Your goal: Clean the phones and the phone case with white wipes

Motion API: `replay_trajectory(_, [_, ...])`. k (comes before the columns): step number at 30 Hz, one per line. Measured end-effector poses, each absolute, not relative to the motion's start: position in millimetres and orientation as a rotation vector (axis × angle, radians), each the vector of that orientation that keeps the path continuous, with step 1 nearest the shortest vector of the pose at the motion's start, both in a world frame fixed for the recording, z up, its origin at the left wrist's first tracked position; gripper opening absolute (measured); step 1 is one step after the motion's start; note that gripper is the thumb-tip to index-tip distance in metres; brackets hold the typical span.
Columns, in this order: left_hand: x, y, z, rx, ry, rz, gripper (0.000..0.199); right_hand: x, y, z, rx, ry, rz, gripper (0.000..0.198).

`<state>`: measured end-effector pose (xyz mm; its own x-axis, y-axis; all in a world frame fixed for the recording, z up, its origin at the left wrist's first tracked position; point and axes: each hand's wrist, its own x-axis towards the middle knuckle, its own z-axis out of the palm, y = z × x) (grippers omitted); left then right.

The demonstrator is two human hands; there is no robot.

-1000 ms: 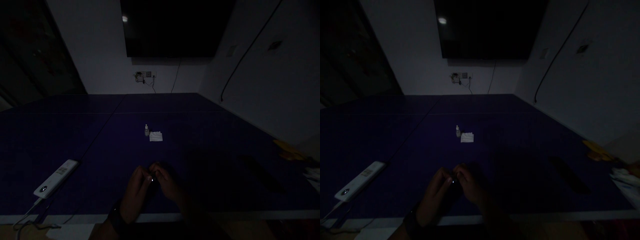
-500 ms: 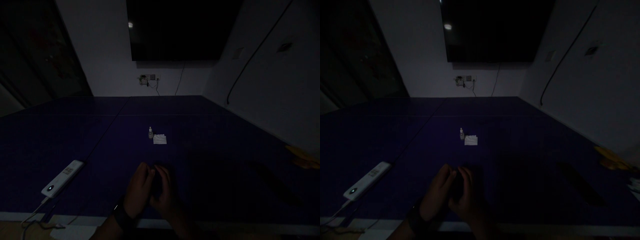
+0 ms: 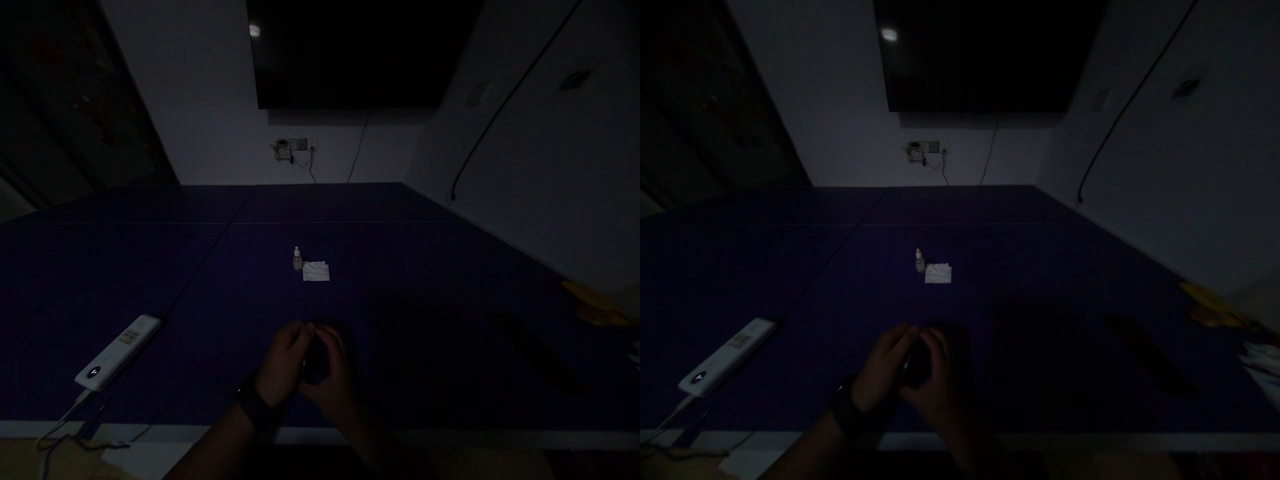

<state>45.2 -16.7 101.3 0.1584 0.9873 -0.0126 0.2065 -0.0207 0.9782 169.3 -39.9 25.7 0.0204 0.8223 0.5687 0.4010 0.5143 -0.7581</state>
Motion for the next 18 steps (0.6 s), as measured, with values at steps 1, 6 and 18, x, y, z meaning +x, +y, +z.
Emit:
replay_trajectory(1, [45, -16, 100, 1.404, 1.225, 0.991, 0.050, 169, -40, 26, -1.080, -1.589, 0.466, 0.075])
replay_trajectory(6, [42, -14, 96, 1.228, 1.187, 0.993, 0.054, 164, -38, 29, -1.107, -1.539, 0.502, 0.079])
replay_trajectory(18, [36, -8, 102, 1.170, 1.106, 0.985, 0.055, 160, -22, 33, -1.083, -1.616, 0.571, 0.089])
